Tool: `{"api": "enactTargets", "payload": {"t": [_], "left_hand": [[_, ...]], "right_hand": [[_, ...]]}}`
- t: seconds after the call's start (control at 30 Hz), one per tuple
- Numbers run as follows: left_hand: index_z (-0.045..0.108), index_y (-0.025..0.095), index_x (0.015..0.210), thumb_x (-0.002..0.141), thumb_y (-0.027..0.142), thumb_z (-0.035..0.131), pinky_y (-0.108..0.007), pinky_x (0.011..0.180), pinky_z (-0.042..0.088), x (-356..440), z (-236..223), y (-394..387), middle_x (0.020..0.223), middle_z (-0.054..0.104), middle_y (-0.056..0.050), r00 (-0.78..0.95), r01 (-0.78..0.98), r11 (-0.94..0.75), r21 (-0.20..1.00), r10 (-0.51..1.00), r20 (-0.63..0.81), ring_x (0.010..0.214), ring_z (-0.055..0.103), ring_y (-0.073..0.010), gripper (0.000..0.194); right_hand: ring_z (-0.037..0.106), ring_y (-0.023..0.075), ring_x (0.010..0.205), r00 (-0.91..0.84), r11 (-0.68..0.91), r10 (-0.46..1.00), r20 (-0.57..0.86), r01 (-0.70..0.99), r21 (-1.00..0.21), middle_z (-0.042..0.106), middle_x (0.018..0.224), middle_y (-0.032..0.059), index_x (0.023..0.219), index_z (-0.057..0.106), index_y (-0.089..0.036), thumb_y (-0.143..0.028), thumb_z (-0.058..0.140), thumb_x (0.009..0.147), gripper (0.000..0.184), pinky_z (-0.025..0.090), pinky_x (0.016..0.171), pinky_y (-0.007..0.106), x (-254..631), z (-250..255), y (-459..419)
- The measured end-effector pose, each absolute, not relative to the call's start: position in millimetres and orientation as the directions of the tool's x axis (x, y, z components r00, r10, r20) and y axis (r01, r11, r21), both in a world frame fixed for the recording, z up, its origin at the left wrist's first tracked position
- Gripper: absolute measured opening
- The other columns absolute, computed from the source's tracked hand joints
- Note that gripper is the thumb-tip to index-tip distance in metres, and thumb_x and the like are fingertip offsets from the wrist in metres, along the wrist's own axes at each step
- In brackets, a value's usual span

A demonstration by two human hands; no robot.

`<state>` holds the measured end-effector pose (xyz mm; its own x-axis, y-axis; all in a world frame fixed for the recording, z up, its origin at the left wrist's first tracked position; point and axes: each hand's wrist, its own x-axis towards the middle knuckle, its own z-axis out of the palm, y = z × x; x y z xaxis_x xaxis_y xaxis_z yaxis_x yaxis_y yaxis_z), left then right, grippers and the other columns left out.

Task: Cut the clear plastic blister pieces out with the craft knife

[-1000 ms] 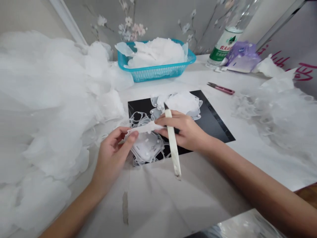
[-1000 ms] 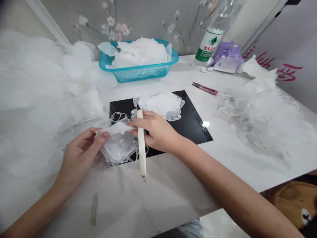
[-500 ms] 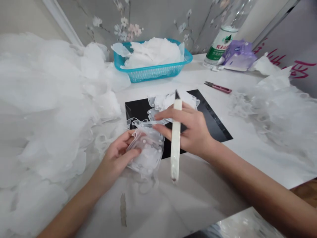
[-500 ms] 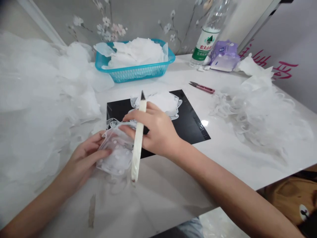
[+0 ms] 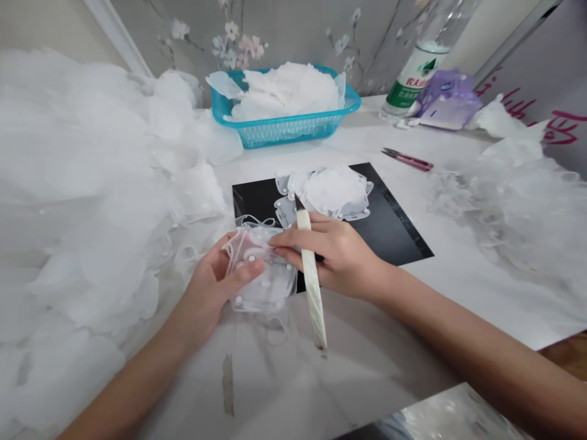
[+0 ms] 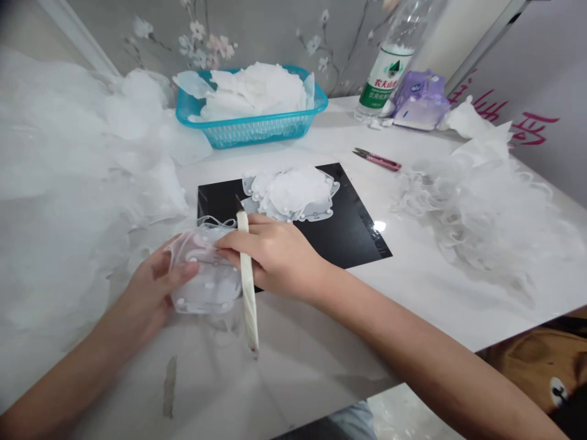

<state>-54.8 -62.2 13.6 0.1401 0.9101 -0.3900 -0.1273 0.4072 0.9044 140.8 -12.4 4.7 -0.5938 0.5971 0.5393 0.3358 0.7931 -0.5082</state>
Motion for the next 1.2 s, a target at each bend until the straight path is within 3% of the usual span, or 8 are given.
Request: {"api": "enactTargets", "payload": {"t": [0.17,0.43,0.6,0.77,0.9,1.0,1.1,1.2], "left_hand": [[0.057,0.024,0.1,0.073,0.031,0.075,-0.018,0.056,0.049,-51.4,11.0,-62.9,0.086,0.07,0.001,0.107,-0.024,0.393,0.919,0.915,-0.389,0.069,0.064,-0.0131,0.033],[0.058,0.026,0.097,0.077,0.031,0.068,-0.018,0.056,0.047,-50.9,11.6,-65.0,0.083,0.065,0.004,0.101,0.083,0.34,0.937,0.933,-0.347,0.07,0.06,-0.0135,0.023],[0.059,0.023,0.081,0.081,0.024,0.059,-0.019,0.056,0.044,-48.6,17.6,-65.1,0.077,0.06,0.003,0.164,0.183,0.27,0.945,0.94,-0.3,0.066,0.055,-0.0116,0.001],[0.061,0.025,0.084,0.083,0.023,0.056,-0.02,0.055,0.043,-51.8,14.0,-65.1,0.078,0.062,0.003,0.193,0.146,0.26,0.954,0.939,-0.285,0.067,0.057,-0.0122,0.005],[0.065,0.028,0.096,0.083,0.027,0.063,-0.02,0.065,0.047,-55.5,8.4,-67.4,0.086,0.065,0.003,0.181,0.04,0.286,0.957,0.94,-0.289,0.077,0.06,-0.013,0.013],[0.066,0.029,0.104,0.082,0.036,0.066,-0.019,0.061,0.047,-55.3,7.1,-68.2,0.083,0.066,0.002,0.17,-0.009,0.321,0.947,0.934,-0.315,0.073,0.06,-0.0125,0.023],[0.068,0.024,0.098,0.079,0.04,0.068,-0.02,0.056,0.046,-51.3,8.9,-67.5,0.072,0.065,0.002,0.115,0.02,0.322,0.946,0.94,-0.322,0.067,0.06,-0.0136,0.025],[0.068,0.021,0.095,0.078,0.042,0.069,-0.021,0.056,0.048,-47.4,11.2,-67.1,0.074,0.068,0.0,0.1,0.038,0.327,0.944,0.939,-0.33,0.067,0.063,-0.0154,0.028]], "right_hand": [[0.059,0.0156,0.069,-0.593,0.761,0.641,0.487,0.412,-0.501,0.067,0.072,0.006,0.087,0.068,-0.014,-0.022,0.052,0.09,0.018,0.045,0.06,0.024,138.2,3.9,-16.8],[0.057,0.0178,0.071,-0.527,0.737,0.666,0.528,0.572,-0.359,0.067,0.072,0.0067,0.086,0.065,-0.015,-0.02,0.046,0.092,0.021,0.043,0.059,0.026,133.0,3.3,-25.4],[0.058,0.0183,0.076,-0.394,0.655,0.743,0.541,0.594,-0.466,0.067,0.075,0.0052,0.087,0.063,-0.016,-0.019,0.048,0.091,0.016,0.044,0.063,0.026,132.4,6.3,-27.0],[0.058,0.0171,0.077,-0.371,0.613,0.787,0.493,0.557,-0.56,0.066,0.079,0.0041,0.087,0.061,-0.018,-0.018,0.05,0.089,0.011,0.044,0.064,0.026,133.6,8.6,-24.6],[0.056,0.0164,0.074,-0.504,0.722,0.692,0.517,0.461,-0.517,0.065,0.076,0.0047,0.084,0.058,-0.017,-0.019,0.049,0.089,0.011,0.045,0.063,0.027,136.9,8.2,-19.5],[0.056,0.0176,0.074,-0.573,0.791,0.611,0.546,0.413,-0.452,0.066,0.076,0.0068,0.086,0.059,-0.016,-0.023,0.047,0.091,0.015,0.047,0.064,0.029,139.3,7.9,-17.9],[0.06,0.0193,0.083,-0.635,0.835,0.547,0.546,0.369,-0.408,0.069,0.09,0.0099,0.1,0.06,-0.013,-0.024,0.048,0.091,0.018,0.051,0.07,0.032,139.7,7.6,-19.9],[0.062,0.0193,0.086,-0.673,0.868,0.491,0.554,0.321,-0.379,0.069,0.101,0.0118,0.111,0.059,-0.009,-0.026,0.053,0.091,0.027,0.052,0.07,0.031,139.0,6.6,-21.3]]}}
